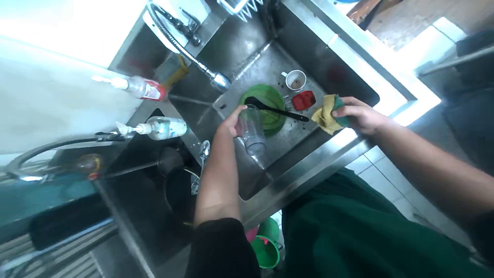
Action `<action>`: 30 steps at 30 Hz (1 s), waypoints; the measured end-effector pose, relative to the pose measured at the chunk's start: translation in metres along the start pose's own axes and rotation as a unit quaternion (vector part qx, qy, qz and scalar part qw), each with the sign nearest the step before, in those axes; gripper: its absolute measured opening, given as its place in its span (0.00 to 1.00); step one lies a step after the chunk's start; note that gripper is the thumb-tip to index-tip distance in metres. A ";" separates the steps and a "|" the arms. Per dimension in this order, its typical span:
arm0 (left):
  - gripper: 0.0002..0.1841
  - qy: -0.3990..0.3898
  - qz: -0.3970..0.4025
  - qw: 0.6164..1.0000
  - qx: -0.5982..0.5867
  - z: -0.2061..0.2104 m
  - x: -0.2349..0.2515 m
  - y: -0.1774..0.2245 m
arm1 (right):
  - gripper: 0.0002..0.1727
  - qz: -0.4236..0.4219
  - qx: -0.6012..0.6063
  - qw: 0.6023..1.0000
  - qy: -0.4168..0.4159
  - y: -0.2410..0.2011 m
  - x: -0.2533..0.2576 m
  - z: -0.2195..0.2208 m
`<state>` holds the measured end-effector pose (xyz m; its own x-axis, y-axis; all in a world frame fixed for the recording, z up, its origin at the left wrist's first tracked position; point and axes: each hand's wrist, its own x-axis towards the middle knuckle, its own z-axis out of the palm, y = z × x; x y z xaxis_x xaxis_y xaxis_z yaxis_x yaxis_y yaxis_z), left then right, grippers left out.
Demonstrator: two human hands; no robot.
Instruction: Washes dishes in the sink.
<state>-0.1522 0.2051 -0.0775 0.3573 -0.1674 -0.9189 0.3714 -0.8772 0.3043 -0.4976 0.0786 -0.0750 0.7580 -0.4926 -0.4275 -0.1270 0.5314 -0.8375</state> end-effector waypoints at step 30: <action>0.30 0.159 0.413 0.864 -0.239 0.013 -0.067 -0.137 | 0.21 0.094 0.047 0.922 -0.373 0.059 0.093 0.126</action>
<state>-0.2381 0.3304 -0.0608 0.8593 -0.4488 -0.2453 0.1614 -0.2173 0.9627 -0.3540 0.1511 -0.1216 0.9616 0.2069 -0.1804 -0.2722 0.6336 -0.7242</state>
